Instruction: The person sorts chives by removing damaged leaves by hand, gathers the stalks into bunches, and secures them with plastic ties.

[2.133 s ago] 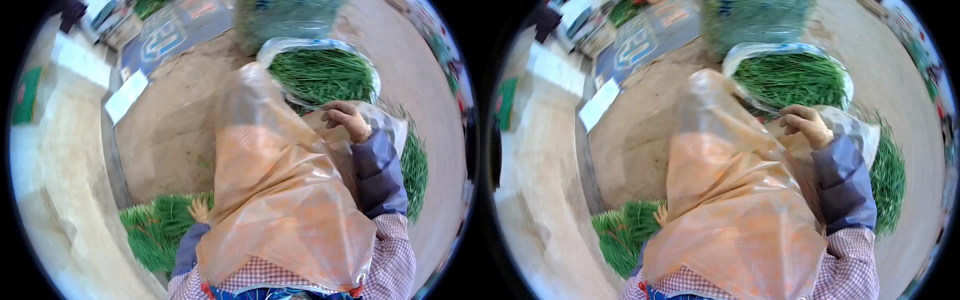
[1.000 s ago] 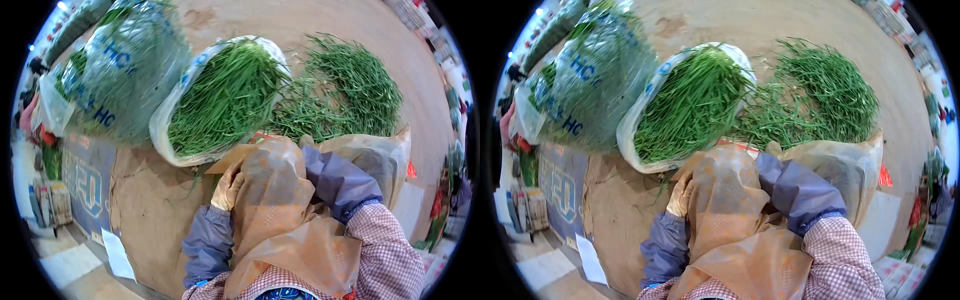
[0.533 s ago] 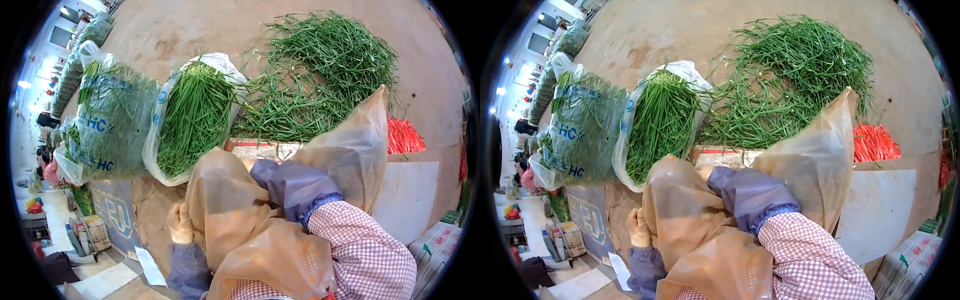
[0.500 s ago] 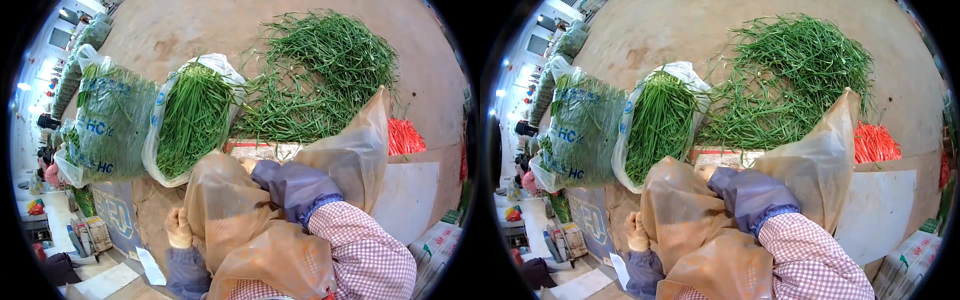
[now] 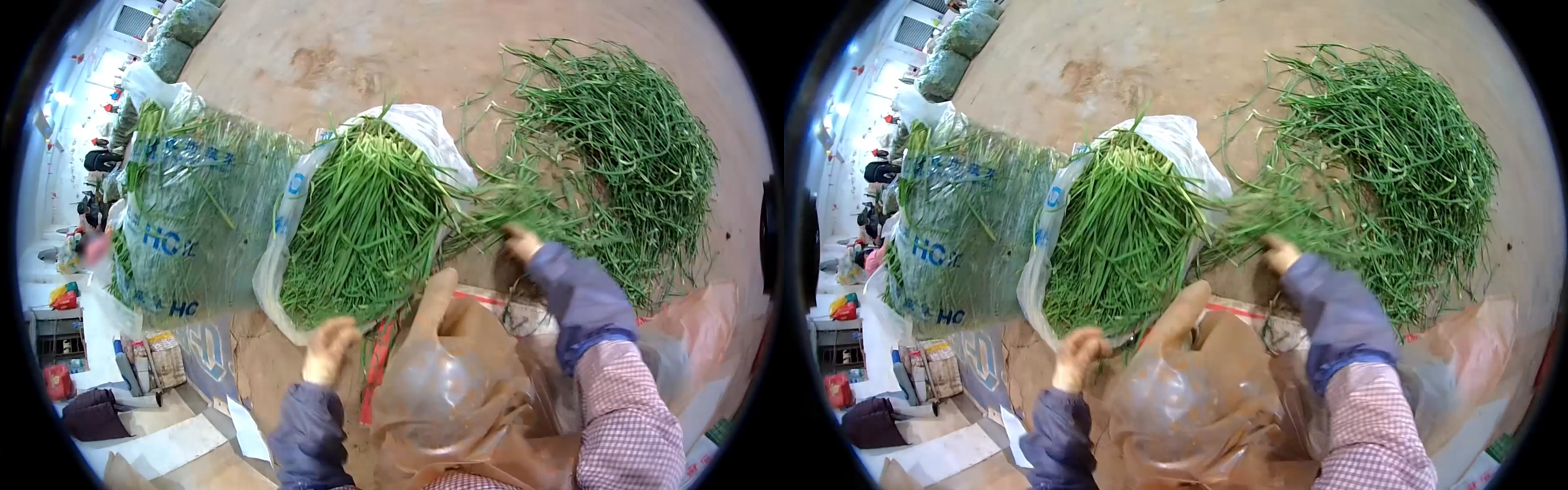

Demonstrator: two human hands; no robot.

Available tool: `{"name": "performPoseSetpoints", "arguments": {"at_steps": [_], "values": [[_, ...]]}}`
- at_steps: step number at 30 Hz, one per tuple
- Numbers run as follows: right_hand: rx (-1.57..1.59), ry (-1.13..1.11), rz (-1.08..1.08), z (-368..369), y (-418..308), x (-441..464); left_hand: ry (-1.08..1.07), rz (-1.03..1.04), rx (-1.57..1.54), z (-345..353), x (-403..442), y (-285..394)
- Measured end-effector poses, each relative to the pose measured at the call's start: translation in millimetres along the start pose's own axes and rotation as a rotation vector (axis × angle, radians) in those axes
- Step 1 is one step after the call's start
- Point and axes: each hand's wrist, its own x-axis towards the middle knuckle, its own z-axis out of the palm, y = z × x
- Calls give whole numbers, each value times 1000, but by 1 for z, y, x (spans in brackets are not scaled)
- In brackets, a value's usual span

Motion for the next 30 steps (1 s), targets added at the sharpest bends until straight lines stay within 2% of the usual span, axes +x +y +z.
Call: {"name": "performPoseSetpoints", "arguments": {"at_steps": [1,2,3,5,6,7,8,11,12,14,16,18,20,21,22,24,27,28,30], "values": [[6,232,12,-20,58,35,66,126,132,-7,38,12],[-320,332,-72,-63,97,53,132,265,313,0,64,48],[111,277,295,-114,70,41,190,396,299,3,104,51],[630,497,394,-166,54,24,325,657,641,31,152,102],[211,444,435,-189,52,14,356,720,784,42,173,115],[209,414,433,-194,47,9,359,659,886,56,191,125],[207,386,430,-195,44,2,425,694,981,67,214,119],[179,505,366,-154,43,1,529,564,1050,88,259,114],[250,501,388,-138,30,2,539,500,1031,93,259,120],[156,509,315,-111,-17,-5,533,469,1055,98,258,121],[92,486,352,-101,-53,-9,520,492,1093,97,252,121],[210,594,230,-89,-27,-3,529,522,1109,97,249,116],[669,604,241,-87,-72,-10,561,556,1109,93,252,108],[734,531,287,-93,-113,-24,585,529,1130,98,249,107],[765,540,226,-84,-115,-25,600,524,1142,102,246,106],[827,557,108,-66,-111,-28,496,425,1141,107,238,107],[871,593,-52,-49,-141,-44,533,452,1293,108,228,109],[892,607,-98,-45,-156,-48,490,406,1303,106,224,117],[880,624,-201,-40,-185,-53,486,443,1313,99,238,110]]}}
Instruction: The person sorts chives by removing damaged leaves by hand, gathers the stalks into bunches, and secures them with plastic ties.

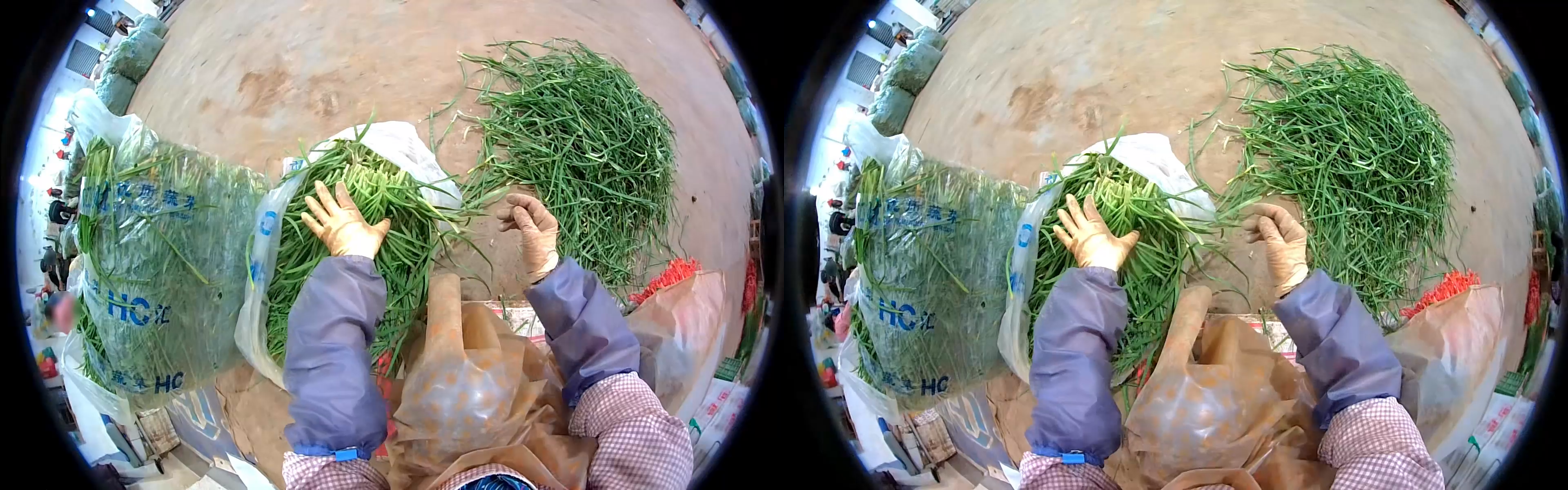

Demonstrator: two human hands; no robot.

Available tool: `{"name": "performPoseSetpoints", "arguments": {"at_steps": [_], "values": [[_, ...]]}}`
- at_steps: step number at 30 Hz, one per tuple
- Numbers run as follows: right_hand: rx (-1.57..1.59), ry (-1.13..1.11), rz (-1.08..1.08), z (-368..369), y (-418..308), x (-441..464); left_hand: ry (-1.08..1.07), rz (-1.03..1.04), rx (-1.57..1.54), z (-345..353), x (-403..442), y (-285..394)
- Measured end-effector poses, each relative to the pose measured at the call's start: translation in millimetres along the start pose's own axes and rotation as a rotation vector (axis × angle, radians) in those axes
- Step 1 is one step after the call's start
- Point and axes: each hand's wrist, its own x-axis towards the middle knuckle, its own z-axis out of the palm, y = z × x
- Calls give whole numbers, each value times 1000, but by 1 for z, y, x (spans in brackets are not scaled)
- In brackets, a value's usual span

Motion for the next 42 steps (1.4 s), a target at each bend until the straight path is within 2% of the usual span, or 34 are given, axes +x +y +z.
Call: {"name": "performPoseSetpoints", "arguments": {"at_steps": [3,4,6,7,10,11,12,14,15,18,19,21,24,25,26,28,30,31,33,34,35,36,38,40,41,42], "values": [[13,-35,-97,37,-34,-9,-66,53,-76,5,10,-15],[-8,-60,-120,46,-42,-10,5,39,-92,6,11,-19],[-51,-111,-162,61,-54,-9,-15,26,-320,4,15,-32],[-10,-165,-130,70,-63,-9,38,36,-429,6,17,-40],[227,-297,95,93,-72,-2,-11,8,-632,-7,11,-63],[309,-333,126,99,-69,1,68,46,-685,4,11,-77],[369,-341,117,109,-65,6,32,72,-905,5,11,-87],[491,-356,102,132,-58,17,144,180,-937,13,8,-109],[487,-365,72,144,-55,22,69,151,-1062,8,5,-113],[611,-372,100,174,-37,33,133,211,-1112,9,2,-122],[641,-390,120,182,-35,37,76,203,-1182,5,0,-122],[695,-426,160,194,-33,42,105,232,-1147,10,-2,-125],[591,-533,431,210,-2,43,104,261,-1198,10,-5,-128],[437,-622,465,221,3,41,100,252,-1258,9,-6,-125],[422,-716,441,220,6,31,95,241,-1317,8,-8,-122],[477,-770,348,239,10,9,26,191,-1588,-1,-18,-110],[353,-811,205,250,8,-10,-16,177,-1918,2,-27,-106],[227,-812,39,254,11,-17,-19,142,-1921,8,-33,-106],[97,-835,-40,256,9,-34,-68,-58,-2233,20,-52,-106],[25,-857,-54,255,8,-40,-42,-8,-2218,22,-66,-106],[-74,-876,-112,254,11,-44,7,-73,-2230,32,-79,-107],[-3,-900,-152,255,17,-47,-3,-165,-2238,28,-88,-105],[-59,-936,-164,252,2,-51,-17,-352,-2253,20,-105,-99],[-254,-887,-438,255,4,-49,-206,-307,-2769,44,-115,-114],[-348,-857,-574,257,5,-49,-162,-212,-2269,51,-126,-118],[-349,-899,-537,259,4,-50,-118,-128,-1767,48,-134,-116]]}}
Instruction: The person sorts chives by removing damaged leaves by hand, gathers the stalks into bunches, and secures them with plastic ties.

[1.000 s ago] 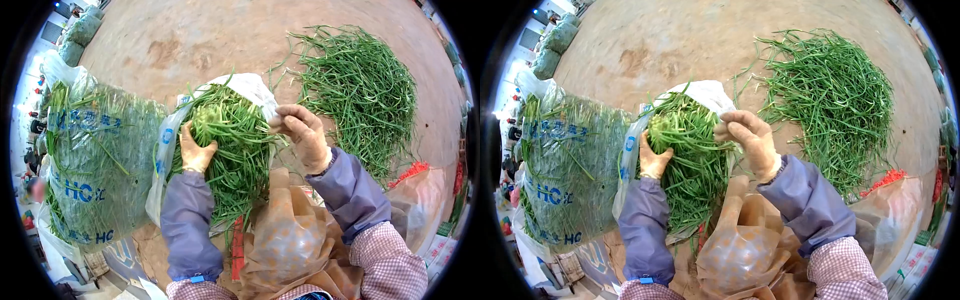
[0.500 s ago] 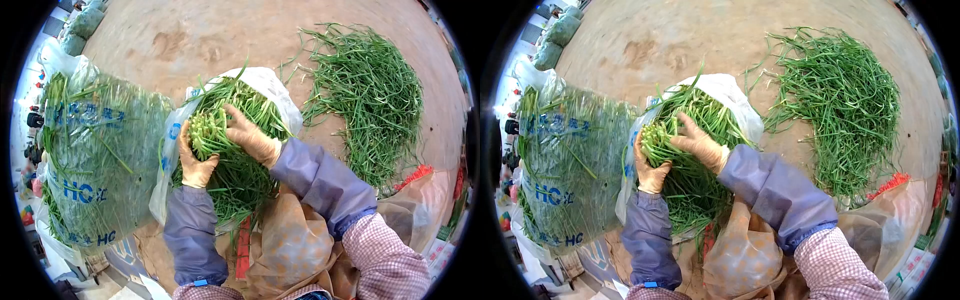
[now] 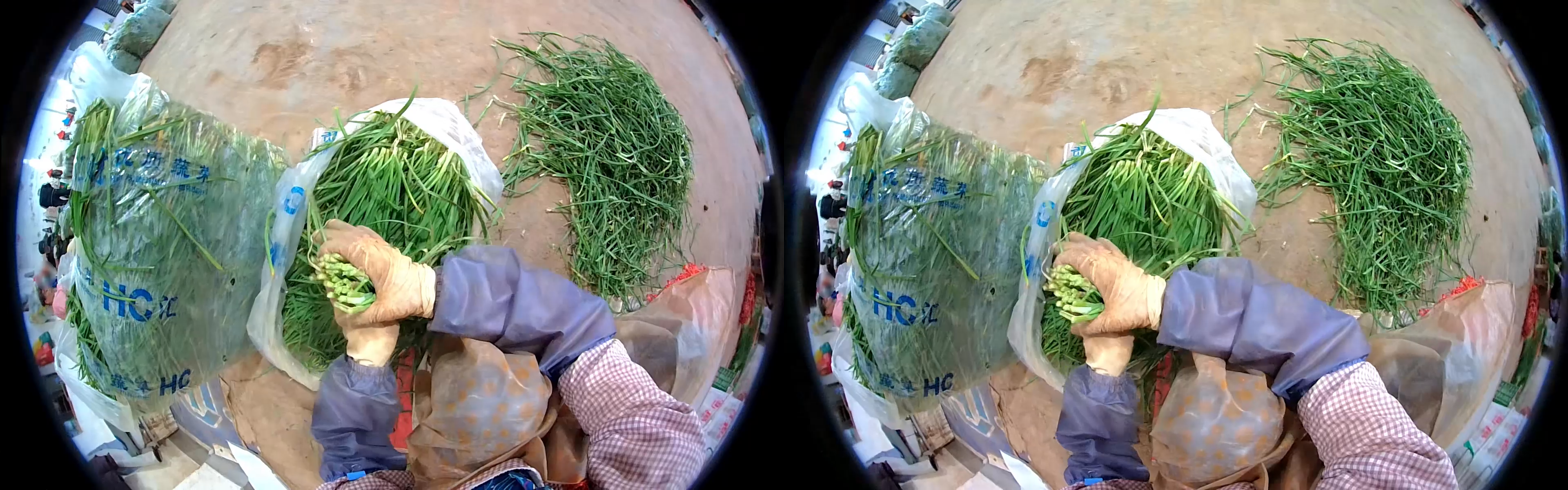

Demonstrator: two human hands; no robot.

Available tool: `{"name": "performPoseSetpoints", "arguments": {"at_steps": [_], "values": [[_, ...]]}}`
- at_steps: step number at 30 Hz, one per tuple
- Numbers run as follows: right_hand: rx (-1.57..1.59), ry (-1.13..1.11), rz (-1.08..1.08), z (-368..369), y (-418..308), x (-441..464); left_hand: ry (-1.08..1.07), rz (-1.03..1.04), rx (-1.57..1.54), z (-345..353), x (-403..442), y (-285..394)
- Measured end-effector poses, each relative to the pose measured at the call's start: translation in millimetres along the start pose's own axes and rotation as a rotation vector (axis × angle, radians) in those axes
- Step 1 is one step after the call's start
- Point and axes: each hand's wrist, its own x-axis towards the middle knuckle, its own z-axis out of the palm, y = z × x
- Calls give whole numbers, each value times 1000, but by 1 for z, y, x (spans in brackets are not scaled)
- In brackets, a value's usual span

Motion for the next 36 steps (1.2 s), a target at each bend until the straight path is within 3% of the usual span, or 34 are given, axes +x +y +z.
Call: {"name": "performPoseSetpoints", "arguments": {"at_steps": [2,4,5,6,8,10,12,14,18,20,22,24,26,28,29,32,34,35,36], "values": [[42,-83,46,0,-4,0,-7,95,564,0,-10,8],[532,18,346,13,-1,-10,-35,156,674,7,-19,45],[664,114,359,18,2,-14,-45,206,700,6,-15,48],[796,209,372,19,-1,-15,-63,148,633,13,-13,62],[765,314,367,13,-3,-13,-153,156,192,10,-4,60],[833,381,357,9,2,-15,-30,184,3,9,-4,60],[870,388,396,5,-3,-13,-8,142,-395,-14,0,53],[888,371,409,-2,-16,-6,129,178,-26,-22,-1,69],[879,290,317,-16,-68,28,2,547,447,-16,5,160],[797,304,220,-20,-112,45,-181,540,494,-1,-1,226],[978,304,142,-24,-166,53,-411,337,384,15,-17,282],[1130,326,116,-38,-221,51,-525,344,413,11,-27,303],[1335,388,216,-48,-265,32,-581,180,319,20,-64,330],[1394,310,266,-59,-279,-3,-676,55,232,32,-102,347],[1356,296,250,-64,-280,-23,-737,-82,340,31,-121,344],[1561,364,517,-81,-255,-98,-887,-459,484,39,-191,307],[1622,406,637,-102,-230,-149,-1168,-398,906,4,-235,249],[1616,510,518,-109,-226,-166,-1206,-523,1076,15,-236,254],[1625,477,493,-121,-234,-183,-1239,-641,1251,32,-234,267]]}}
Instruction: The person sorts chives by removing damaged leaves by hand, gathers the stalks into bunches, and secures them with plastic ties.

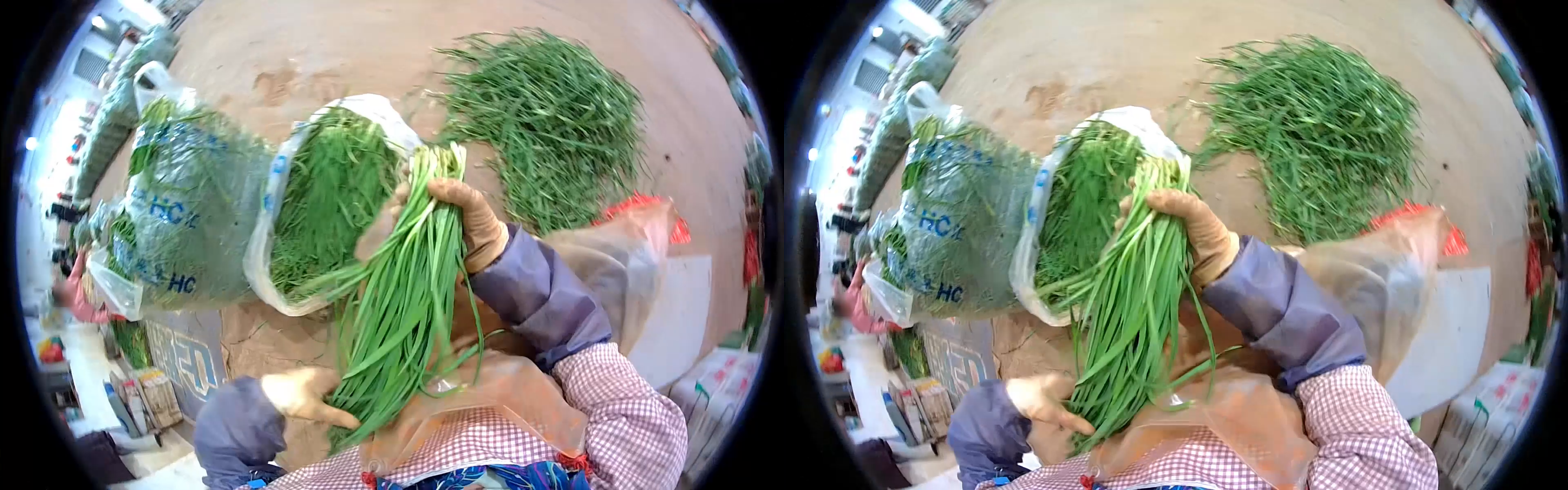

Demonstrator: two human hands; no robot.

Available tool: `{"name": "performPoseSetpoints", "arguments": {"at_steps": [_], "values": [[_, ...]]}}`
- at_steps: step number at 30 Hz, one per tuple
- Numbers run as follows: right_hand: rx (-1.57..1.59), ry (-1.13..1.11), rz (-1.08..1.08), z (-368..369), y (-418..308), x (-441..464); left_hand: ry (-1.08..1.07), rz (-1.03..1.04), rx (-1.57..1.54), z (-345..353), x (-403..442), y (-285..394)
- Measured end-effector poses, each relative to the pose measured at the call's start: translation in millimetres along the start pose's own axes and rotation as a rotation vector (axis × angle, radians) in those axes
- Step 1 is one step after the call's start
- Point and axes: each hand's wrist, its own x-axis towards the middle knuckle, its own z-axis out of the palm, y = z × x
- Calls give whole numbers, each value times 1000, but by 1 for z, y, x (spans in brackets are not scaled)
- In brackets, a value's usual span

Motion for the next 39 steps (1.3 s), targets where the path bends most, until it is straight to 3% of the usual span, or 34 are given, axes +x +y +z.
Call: {"name": "performPoseSetpoints", "arguments": {"at_steps": [1,2,3,4,5,6,7,9,10,11,13,14,15,17,20,21,24,26,30,33,39], "values": [[-54,-47,46,-6,-15,-11,-73,-155,100,-4,-8,18],[-109,-100,100,-10,-25,-20,365,64,-89,-6,-24,24],[-156,-75,-65,3,-25,-30,525,166,-288,-17,-28,24],[-153,-113,-77,4,-28,-36,666,84,-287,-37,-44,58],[-147,-151,-87,5,-32,-39,938,305,-53,-50,-47,76],[-139,-185,-99,4,-36,-42,1020,578,-233,-62,-43,85],[-121,-215,-64,1,-42,-47,1146,769,-214,-67,-36,108],[-119,-210,-125,-16,-49,-49,1271,1030,-239,-78,3,146],[-109,-207,-140,-23,-53,-51,1228,1064,-149,-89,22,157],[-102,-220,-149,-29,-58,-53,1065,1044,-269,-93,43,168],[-85,-236,-158,-40,-69,-62,553,802,-702,-82,94,166],[-107,-157,-225,-39,-72,-67,356,732,-667,-72,111,174],[-94,-130,-248,-39,-77,-72,228,909,-544,-60,121,181],[-133,-96,-234,-49,-90,-76,56,825,-806,-32,141,161],[-71,-63,-232,-88,-93,-59,60,672,-1041,-23,140,158],[-56,-27,-221,-98,-91,-53,93,730,-966,-21,149,147],[-28,0,-117,-107,-89,-48,119,638,-945,-21,156,130],[-16,67,-170,-114,-88,-40,-22,568,-983,-32,163,122],[10,182,-218,-119,-85,-30,-89,516,-1024,-47,169,130],[17,275,-290,-116,-80,-33,-41,517,-1008,-46,178,136],[124,260,-140,-130,-41,-35,61,415,-1042,-44,180,140]]}}
